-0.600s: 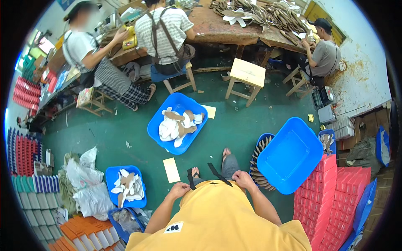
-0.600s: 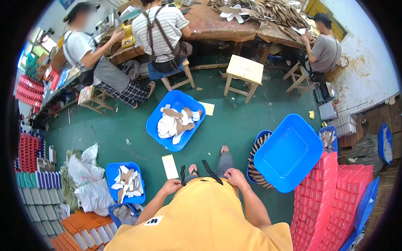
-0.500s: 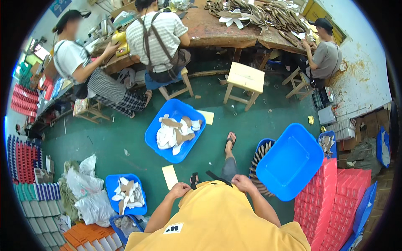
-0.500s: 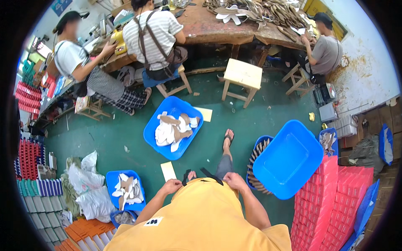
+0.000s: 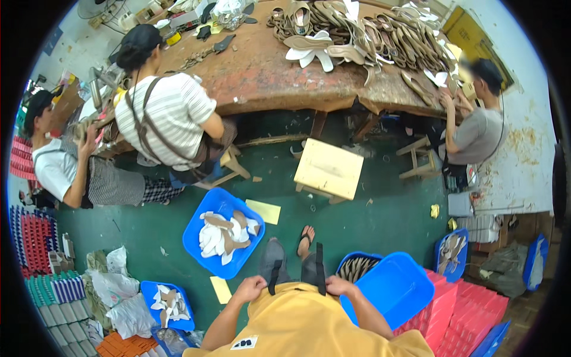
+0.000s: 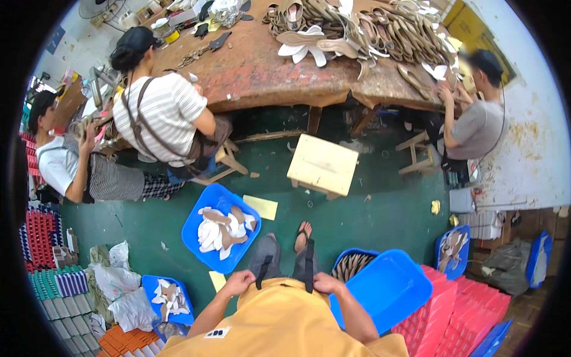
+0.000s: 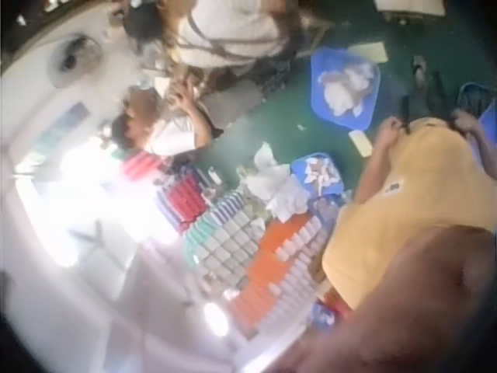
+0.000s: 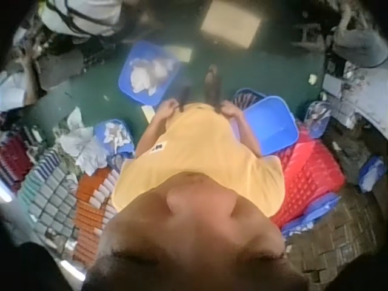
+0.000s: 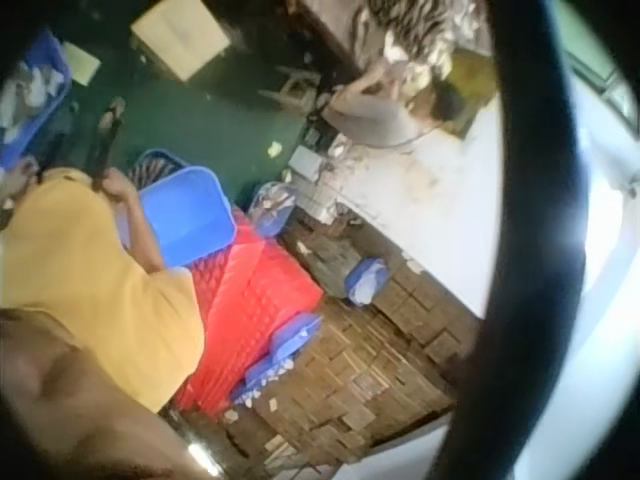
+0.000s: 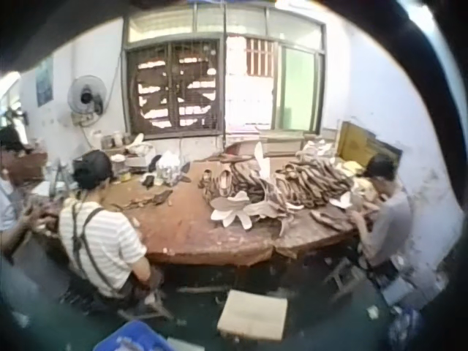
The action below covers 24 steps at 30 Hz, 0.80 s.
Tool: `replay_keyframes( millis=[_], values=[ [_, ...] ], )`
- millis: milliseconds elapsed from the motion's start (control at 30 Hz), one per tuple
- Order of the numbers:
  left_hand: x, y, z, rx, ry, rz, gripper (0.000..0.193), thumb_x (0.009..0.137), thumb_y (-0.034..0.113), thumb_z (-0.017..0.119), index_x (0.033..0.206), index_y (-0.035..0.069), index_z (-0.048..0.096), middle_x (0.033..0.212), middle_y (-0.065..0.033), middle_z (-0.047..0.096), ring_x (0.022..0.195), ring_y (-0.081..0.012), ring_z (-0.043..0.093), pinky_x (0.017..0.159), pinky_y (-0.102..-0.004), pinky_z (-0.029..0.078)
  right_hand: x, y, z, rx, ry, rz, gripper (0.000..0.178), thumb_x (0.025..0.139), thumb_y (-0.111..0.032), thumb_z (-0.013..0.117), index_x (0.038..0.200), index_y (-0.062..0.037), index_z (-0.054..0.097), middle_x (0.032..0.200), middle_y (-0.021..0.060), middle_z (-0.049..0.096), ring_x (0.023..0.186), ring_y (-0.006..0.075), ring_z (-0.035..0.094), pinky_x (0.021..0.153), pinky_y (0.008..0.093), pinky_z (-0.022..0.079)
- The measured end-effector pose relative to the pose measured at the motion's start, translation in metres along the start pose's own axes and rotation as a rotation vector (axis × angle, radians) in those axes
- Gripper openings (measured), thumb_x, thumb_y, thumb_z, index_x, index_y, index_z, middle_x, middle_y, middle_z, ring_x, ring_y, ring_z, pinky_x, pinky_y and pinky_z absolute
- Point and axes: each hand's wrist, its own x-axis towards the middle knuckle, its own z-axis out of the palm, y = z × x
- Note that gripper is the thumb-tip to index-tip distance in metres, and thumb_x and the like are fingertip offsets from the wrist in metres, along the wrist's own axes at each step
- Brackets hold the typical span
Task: The person sits on a stool at a workbench, picks up shoes and insoles from the table, and inserts the insoles into the shoes by hand, pressing them into place.
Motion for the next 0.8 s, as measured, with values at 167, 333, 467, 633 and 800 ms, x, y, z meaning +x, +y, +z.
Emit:
replay_keyframes(
  millis=[167, 333, 467, 633, 800],
  values=[
    [0.035, 0.04, -0.033, -0.374, -0.418, -0.168, 0.021, 0.109, 0.029, 0.066, 0.111, 0.009, 0.071, 0.091, 0.0068, 0.063, 0.087, -0.0067, 0.055, 0.079, -0.0276, 0.048, -0.017, -0.015, -0.075, 0.489, 0.035, 0.155, 0.035, 0.096, -0.017, 0.062, 0.12, 0.001, 0.079, 0.116, 0.0134, 0.08, 0.104, 0.0215, 0.071, 0.097, 0.0384, 0.054],
    [0.165, 0.083, -0.044, -0.46, -0.716, -0.336, 0.024, 0.107, 0.033, 0.068, 0.114, 0.01, 0.072, 0.093, 0.0034, 0.067, 0.09, -0.0096, 0.062, 0.078, -0.0298, 0.055, -0.006, -0.031, -0.173, 0.449, 0.042, 0.356, 0.036, 0.101, -0.027, 0.063, 0.118, -0.0001, 0.08, 0.115, 0.0103, 0.079, 0.106, 0.0201, 0.07, 0.096, 0.0395, 0.054],
    [0.284, 0.122, -0.046, -0.309, -0.601, -0.182, 0.025, 0.104, 0.032, 0.065, 0.112, 0.008, 0.069, 0.091, -0.0068, 0.072, 0.081, -0.0185, 0.071, 0.068, -0.0401, 0.06, 0.009, -0.032, -0.271, 0.077, -0.059, 0.38, 0.044, 0.101, -0.038, 0.061, 0.123, -0.0051, 0.079, 0.114, 0.0168, 0.079, 0.106, 0.0239, 0.071, 0.095, 0.0405, 0.055],
    [0.462, 0.124, -0.033, -0.031, 0.548, -0.124, 0.084, 0.098, 0.058, 0.067, 0.155, -0.002, 0.05, 0.163, -0.0375, 0.04, 0.159, -0.0527, 0.025, 0.131, -0.048, 0.025, 0.119, -0.02, -0.421, -0.292, 0.216, -0.042, 0.021, 0.098, -0.023, 0.065, 0.107, -0.0044, 0.072, 0.091, 0.0135, 0.077, 0.08, 0.0268, 0.074, 0.075, 0.0429, 0.058],
    [0.566, 0.235, -0.047, -0.068, 0.316, -0.483, 0.083, 0.096, 0.076, 0.058, 0.147, 0.01, 0.061, 0.133, -0.0285, 0.07, 0.134, -0.0416, 0.061, 0.113, -0.0495, 0.048, 0.298, 0.036, -0.61, -0.316, 0.631, -0.095, 0.025, 0.101, -0.02, 0.068, 0.116, -0.0003, 0.072, 0.098, 0.0151, 0.078, 0.094, 0.0221, 0.076, 0.086, 0.0374, 0.059]
  ],
)
